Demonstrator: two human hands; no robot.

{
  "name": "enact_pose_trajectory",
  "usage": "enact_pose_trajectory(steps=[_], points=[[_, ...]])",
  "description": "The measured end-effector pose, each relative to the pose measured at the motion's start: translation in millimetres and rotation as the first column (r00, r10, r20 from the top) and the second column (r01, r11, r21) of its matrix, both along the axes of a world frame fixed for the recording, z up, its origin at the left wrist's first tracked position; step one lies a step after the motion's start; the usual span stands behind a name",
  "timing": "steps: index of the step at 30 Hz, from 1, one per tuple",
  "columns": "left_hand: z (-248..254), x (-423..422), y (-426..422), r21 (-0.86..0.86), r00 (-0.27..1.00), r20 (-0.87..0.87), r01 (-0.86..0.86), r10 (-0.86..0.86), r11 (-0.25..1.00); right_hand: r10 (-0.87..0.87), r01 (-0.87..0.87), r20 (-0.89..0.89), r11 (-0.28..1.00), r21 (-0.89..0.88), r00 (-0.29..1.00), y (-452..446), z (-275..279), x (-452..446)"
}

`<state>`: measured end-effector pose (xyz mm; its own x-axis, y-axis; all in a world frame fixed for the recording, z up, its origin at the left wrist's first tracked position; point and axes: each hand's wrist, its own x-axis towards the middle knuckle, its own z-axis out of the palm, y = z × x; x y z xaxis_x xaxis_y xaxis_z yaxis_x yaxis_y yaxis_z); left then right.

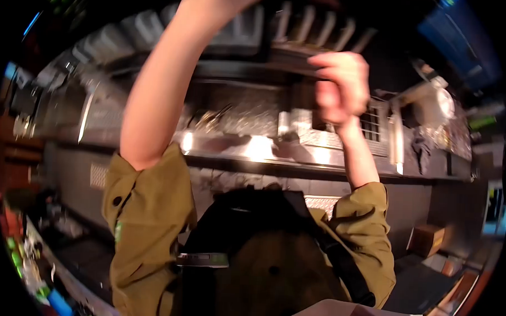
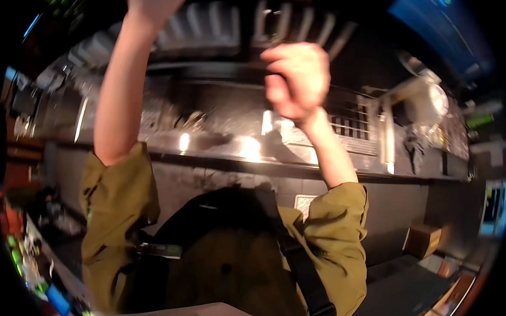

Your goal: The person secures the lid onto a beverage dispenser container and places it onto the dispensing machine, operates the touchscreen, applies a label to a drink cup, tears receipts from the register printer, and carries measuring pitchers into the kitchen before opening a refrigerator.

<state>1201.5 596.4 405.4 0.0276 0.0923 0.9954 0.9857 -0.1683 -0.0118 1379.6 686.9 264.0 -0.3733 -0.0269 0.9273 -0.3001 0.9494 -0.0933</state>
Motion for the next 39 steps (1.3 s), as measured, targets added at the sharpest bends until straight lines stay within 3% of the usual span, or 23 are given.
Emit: enact_pose_trajectory(steps=[2, 3, 4, 5, 6, 7, 8, 10, 11, 12, 15, 18, 19, 20, 21, 22, 24, 28, 31, 35, 36, 37, 39], points=[[-88, -35, -88, -0.252, 0.983, 0.15, -0.067, 0.107, 0.965, 0.105, -0.033, 0.399, 0.982, -0.183, 0.911, -21, -94, -60], [-135, -50, -122, -0.216, 0.994, 0.107, -0.005, 0.029, 0.976, 0.155, 0.011, 0.589, 0.963, -0.269, 0.793, -31, -143, -92], [-200, -62, -177, -0.45, 0.939, 0.267, -0.078, 0.217, 0.89, 0.103, 0.169, 0.78, 0.951, -0.26, 0.618, -33, -183, -116], [-278, -68, -251, -0.712, 0.794, 0.374, -0.085, 0.48, 0.697, 0.061, 0.307, 0.915, 0.932, -0.195, 0.398, -30, -220, -141], [-348, -55, -336, -0.866, 0.686, 0.306, -0.087, 0.66, 0.492, 0.043, 0.376, 0.957, 0.914, -0.153, 0.285, -16, -257, -170], [-388, -19, -426, -0.94, 0.381, -0.011, 0.312, 0.924, -0.14, -0.22, 0.367, 0.919, 0.926, 0.091, 0.328, -11, -267, -189], [-431, 37, -521, -0.836, 0.358, -0.233, 0.401, 0.904, -0.375, -0.161, 0.474, 0.93, 0.881, -0.016, 0.329, 1, -275, -208], [-493, 174, -676, -0.561, 0.149, -0.295, 0.773, 0.944, -0.297, -0.313, 0.592, 0.924, 0.795, 0.129, 0.218, 38, -354, -237], [-482, 221, -712, -0.464, 0.08, -0.34, 0.853, 0.937, -0.241, -0.343, 0.681, 0.93, 0.712, 0.168, 0.129, 22, -335, -240], [-473, 258, -734, -0.392, 0.031, -0.373, 0.901, 0.927, -0.188, -0.377, 0.692, 0.912, 0.702, 0.169, 0.16, 28, -355, -246], [-459, 291, -753, -0.478, 0.076, -0.308, 0.849, 0.948, -0.224, -0.257, 0.73, 0.966, 0.664, 0.162, 0.019, 13, -326, -244], [-463, 219, -702, -0.83, 0.178, -0.088, 0.531, 0.98, -0.171, -0.316, 0.67, 0.946, 0.688, 0.278, -0.068, -4, -333, -222], [-449, 172, -659, -0.865, 0.051, 0.12, 0.496, 0.991, 0.079, -0.259, 0.638, 0.961, 0.725, 0.261, -0.098, -5, -343, -218], [-490, 147, -647, -0.846, -0.104, 0.419, 0.317, 0.902, 0.429, -0.21, 0.677, 0.968, 0.694, 0.245, -0.136, -21, -333, -209], [-447, 104, -593, -0.732, -0.282, 0.542, 0.305, 0.791, 0.61, -0.122, 0.685, 0.956, 0.675, 0.276, -0.265, -51, -295, -205], [-428, 74, -561, -0.608, -0.32, 0.688, 0.236, 0.651, 0.758, -0.241, 0.67, 0.962, 0.694, 0.264, -0.129, -53, -310, -191], [-410, 38, -527, -0.412, -0.305, 0.843, 0.16, 0.442, 0.897, -0.226, 0.646, 0.969, 0.727, 0.233, -0.096, -62, -314, -174], [-415, 23, -523, -0.702, -0.159, 0.648, 0.253, 0.744, 0.666, -0.203, 0.607, 0.969, 0.756, 0.245, -0.139, -86, -306, -156], [-444, 28, -549, -0.726, -0.163, 0.456, 0.501, 0.875, 0.471, -0.19, 0.535, 0.956, 0.796, 0.283, -0.224, -92, -290, -159], [-439, -7, -577, -0.608, -0.275, 0.507, 0.559, 0.817, 0.564, -0.181, 0.468, 0.844, 0.764, 0.444, -0.504, -87, -278, -200], [-439, -25, -583, -0.645, -0.252, 0.498, 0.532, 0.829, 0.549, -0.305, 0.47, 0.905, 0.779, 0.416, -0.297, -104, -263, -217], [-439, -46, -591, -0.679, -0.232, 0.487, 0.506, 0.842, 0.532, -0.272, 0.546, 0.901, 0.723, 0.423, -0.338, -134, -228, -256], [-437, -88, -604, -0.739, -0.168, 0.473, 0.459, 0.865, 0.493, -0.276, 0.563, 0.901, 0.825, 0.044, 0.335, -161, -225, -310]])
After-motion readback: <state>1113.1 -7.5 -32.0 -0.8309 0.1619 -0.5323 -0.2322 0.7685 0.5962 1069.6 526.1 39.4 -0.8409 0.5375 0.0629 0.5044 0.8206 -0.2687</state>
